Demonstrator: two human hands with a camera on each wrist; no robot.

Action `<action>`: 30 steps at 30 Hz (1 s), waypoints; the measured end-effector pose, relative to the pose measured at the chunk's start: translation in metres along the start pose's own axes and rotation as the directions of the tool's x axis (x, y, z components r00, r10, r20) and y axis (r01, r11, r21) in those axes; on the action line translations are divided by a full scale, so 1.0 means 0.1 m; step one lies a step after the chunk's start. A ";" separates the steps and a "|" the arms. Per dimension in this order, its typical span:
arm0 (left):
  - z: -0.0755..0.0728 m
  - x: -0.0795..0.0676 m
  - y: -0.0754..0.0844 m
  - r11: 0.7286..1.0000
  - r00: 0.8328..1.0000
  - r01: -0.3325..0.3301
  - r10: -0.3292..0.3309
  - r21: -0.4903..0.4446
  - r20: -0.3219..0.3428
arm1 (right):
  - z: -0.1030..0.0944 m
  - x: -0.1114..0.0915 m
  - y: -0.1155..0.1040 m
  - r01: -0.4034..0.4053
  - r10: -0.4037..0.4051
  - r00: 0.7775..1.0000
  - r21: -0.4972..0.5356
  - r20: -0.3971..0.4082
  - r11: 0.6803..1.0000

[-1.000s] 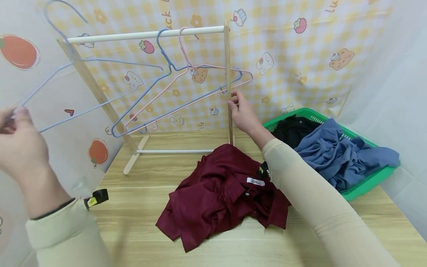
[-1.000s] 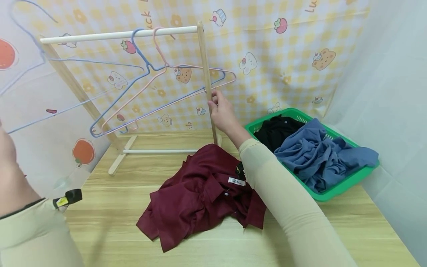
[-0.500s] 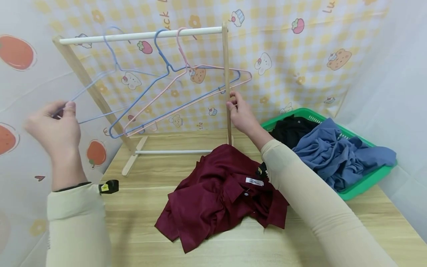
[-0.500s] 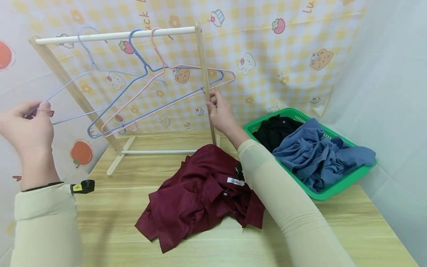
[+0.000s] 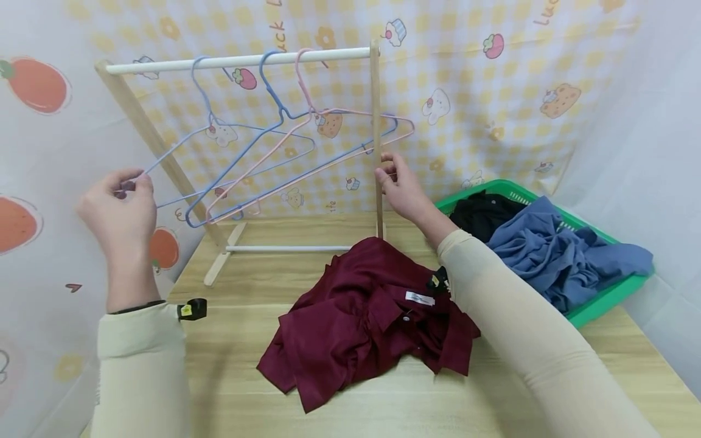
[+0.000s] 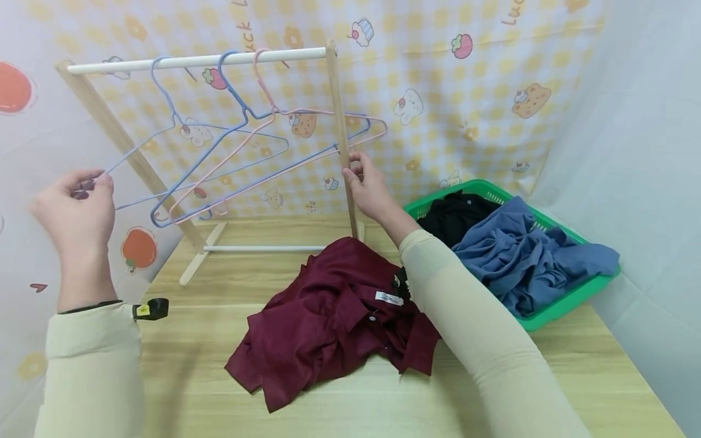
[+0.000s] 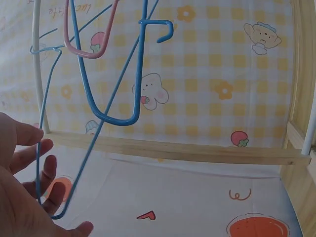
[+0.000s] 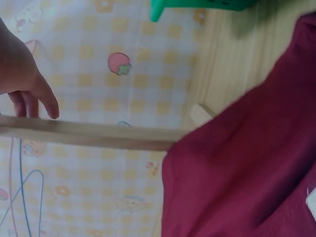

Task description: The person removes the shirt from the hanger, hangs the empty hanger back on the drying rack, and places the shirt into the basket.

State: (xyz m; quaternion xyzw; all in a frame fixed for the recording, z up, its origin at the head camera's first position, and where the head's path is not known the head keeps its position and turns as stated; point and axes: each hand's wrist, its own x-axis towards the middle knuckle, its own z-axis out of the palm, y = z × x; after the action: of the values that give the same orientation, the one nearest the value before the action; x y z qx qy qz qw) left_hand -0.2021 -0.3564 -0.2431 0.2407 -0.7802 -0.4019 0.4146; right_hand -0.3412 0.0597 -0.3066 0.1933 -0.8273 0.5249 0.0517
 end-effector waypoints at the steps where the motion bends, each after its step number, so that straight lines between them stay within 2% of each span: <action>1: 0.00 -0.01 0.00 1.000 1.000 0.005 -0.005 0.008 0.005 | -0.03 -0.01 0.00 -0.019 0.019 1.000 0.016 0.013 1.000; 4: -0.01 -0.03 0.03 1.000 1.000 -0.006 0.006 0.025 0.005 | -0.11 -0.05 -0.06 -0.090 0.088 0.995 0.054 0.049 0.994; 8: -0.01 -0.12 0.13 0.991 0.990 -0.131 0.133 0.036 -0.051 | -0.21 -0.14 -0.21 -0.211 0.209 0.976 0.026 0.063 0.977; 11: 0.00 -0.27 0.25 0.966 0.961 -0.259 0.259 0.016 -0.098 | -0.29 -0.26 -0.30 -0.264 0.268 0.960 -0.064 0.079 0.963; 13: 0.01 -0.43 0.35 0.947 0.945 -0.316 0.309 -0.052 -0.105 | -0.33 -0.36 -0.33 -0.265 0.275 0.956 -0.100 0.104 0.959; 15: 0.01 -0.63 0.44 0.918 0.932 -0.361 0.349 -0.165 -0.098 | -0.36 -0.47 -0.36 -0.233 0.253 0.957 -0.147 0.140 0.961; 16: 0.00 -0.74 0.47 0.891 0.923 -0.384 0.374 -0.241 -0.089 | -0.37 -0.52 -0.36 -0.210 0.239 0.958 -0.178 0.160 0.961; 18: -0.01 -0.97 0.51 0.824 0.902 -0.408 0.431 -0.393 -0.033 | -0.39 -0.63 -0.37 -0.164 0.217 0.954 -0.247 0.206 0.955; 19: -0.01 -1.07 0.50 0.785 0.878 -0.422 0.478 -0.454 0.009 | -0.39 -0.69 -0.37 -0.138 0.210 0.949 -0.290 0.234 0.947; 20: -0.01 -1.16 0.49 0.754 0.844 -0.437 0.532 -0.491 0.065 | -0.40 -0.75 -0.37 -0.113 0.207 0.942 -0.332 0.263 0.937; 21: -0.01 -1.25 0.46 0.731 0.798 -0.450 0.586 -0.513 0.136 | -0.41 -0.82 -0.36 -0.091 0.210 0.934 -0.376 0.290 0.922; 22: 0.01 -1.32 0.43 0.720 0.741 -0.463 0.634 -0.516 0.220 | -0.42 -0.89 -0.34 -0.069 0.217 0.922 -0.417 0.319 0.906; 23: 0.03 -1.39 0.38 0.728 0.679 -0.480 0.662 -0.489 0.318 | -0.43 -0.96 -0.33 -0.049 0.229 0.908 -0.453 0.351 0.890; 24: 0.05 -1.45 0.33 0.751 0.619 -0.491 0.657 -0.442 0.430 | -0.45 -1.04 -0.31 -0.022 0.238 0.891 -0.488 0.386 0.873; 26: 0.09 -1.57 0.21 0.797 0.495 -0.520 0.573 -0.306 0.653 | -0.50 -1.20 -0.26 0.043 0.263 0.847 -0.553 0.462 0.832; 28: 0.14 -1.69 0.05 0.815 0.384 -0.560 0.412 -0.147 0.826 | -0.54 -1.36 -0.20 0.108 0.295 0.788 -0.593 0.541 0.798; 30: 0.17 -1.81 -0.13 0.826 0.297 -0.564 0.216 -0.011 0.930 | -0.57 -1.50 -0.11 0.159 0.335 0.722 -0.617 0.605 0.771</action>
State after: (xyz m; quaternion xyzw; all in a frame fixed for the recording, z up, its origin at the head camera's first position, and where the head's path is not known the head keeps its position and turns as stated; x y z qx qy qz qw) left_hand -0.1181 -0.2278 -0.3413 -0.1523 -0.9634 -0.2184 -0.0328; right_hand -0.2058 0.1457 -0.3151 0.3017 -0.9205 0.1089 -0.2231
